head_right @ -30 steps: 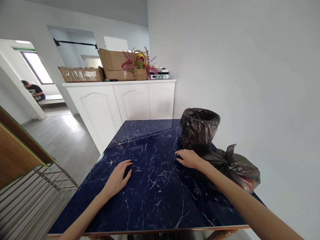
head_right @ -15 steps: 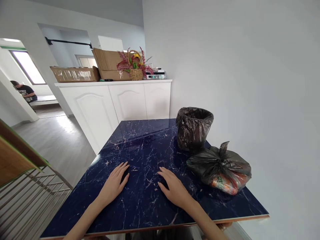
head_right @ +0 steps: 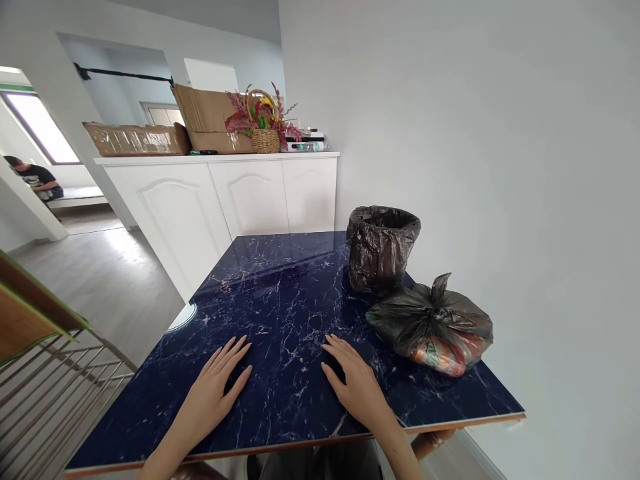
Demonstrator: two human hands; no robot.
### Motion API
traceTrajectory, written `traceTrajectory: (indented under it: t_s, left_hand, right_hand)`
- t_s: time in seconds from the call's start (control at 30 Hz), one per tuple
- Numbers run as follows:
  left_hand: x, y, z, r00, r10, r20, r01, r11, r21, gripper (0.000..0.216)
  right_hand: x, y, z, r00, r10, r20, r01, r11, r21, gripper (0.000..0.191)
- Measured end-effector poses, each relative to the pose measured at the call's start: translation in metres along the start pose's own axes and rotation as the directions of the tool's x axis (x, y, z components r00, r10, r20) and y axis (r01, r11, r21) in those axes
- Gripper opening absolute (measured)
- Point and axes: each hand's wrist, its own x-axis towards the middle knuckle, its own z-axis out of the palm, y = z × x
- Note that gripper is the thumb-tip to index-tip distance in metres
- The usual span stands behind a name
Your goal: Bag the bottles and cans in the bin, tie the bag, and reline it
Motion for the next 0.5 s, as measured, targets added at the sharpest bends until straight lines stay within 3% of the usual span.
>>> traceTrajectory:
  t_s: [0.5]
  left_hand:
    - [0.002, 0.004, -0.005, 0.999, -0.033, 0.013, 0.034, 0.997, -0.068, 0.049]
  right_hand:
    - [0.000, -0.008, -0.015, 1.000, 0.007, -0.012, -0.006, 0.997, 0.077, 0.033]
